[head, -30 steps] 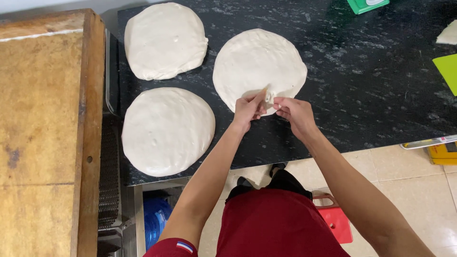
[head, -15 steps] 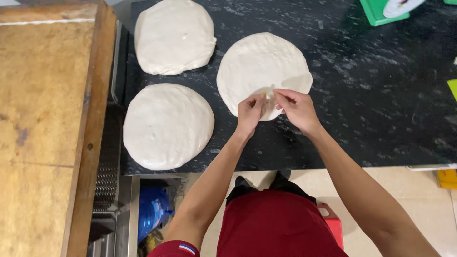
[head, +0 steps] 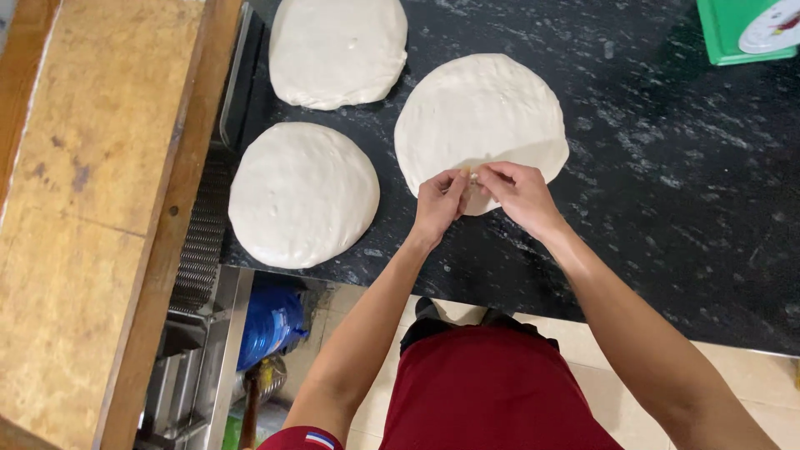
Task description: The recorder prepares, divides, and shapes dough portions on a bakery countertop using a bench scraper and scales.
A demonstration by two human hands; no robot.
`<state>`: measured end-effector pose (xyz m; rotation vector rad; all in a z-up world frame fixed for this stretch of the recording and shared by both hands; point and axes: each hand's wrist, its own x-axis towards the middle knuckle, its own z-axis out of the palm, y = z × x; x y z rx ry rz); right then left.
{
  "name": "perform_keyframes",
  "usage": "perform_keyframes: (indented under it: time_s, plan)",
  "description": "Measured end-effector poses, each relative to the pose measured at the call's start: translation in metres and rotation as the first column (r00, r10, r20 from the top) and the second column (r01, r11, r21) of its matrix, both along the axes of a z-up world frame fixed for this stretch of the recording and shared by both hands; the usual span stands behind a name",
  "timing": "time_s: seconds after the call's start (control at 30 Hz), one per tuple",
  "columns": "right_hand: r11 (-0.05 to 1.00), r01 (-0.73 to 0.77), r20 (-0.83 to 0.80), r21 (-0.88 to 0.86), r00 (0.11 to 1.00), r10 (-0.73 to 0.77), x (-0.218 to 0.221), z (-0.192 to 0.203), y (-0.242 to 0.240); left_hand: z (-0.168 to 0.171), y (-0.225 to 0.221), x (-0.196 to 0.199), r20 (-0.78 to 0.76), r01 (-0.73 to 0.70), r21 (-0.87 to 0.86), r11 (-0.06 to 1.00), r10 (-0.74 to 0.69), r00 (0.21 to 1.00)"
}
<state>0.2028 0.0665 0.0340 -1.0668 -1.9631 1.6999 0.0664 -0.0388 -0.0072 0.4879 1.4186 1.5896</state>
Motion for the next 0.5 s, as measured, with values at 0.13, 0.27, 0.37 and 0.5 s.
perform_keyframes:
  time_s: [0.13,0.27,0.37,0.5]
  plan:
    - [0.992,-0.052,0.043,0.116,0.998,0.047,-0.003,0.011,-0.001,-0.009,0.000,-0.002,-0.001,0.022,-0.004,1.000,-0.022,1.000]
    - [0.989,-0.051,0.018,0.140,0.999,0.049,-0.004,0.007,-0.005,-0.007,-0.001,-0.008,0.055,0.022,0.001,1.000,-0.022,0.998]
    - [0.956,-0.045,-0.020,0.291,0.998,0.053,-0.001,0.005,-0.007,-0.005,0.000,-0.013,0.122,0.054,-0.001,0.999,-0.054,0.991]
    - [0.820,-0.125,-0.003,0.558,0.988,0.153,0.000,-0.002,-0.004,0.009,0.002,-0.017,0.188,0.087,-0.066,0.994,-0.073,0.979]
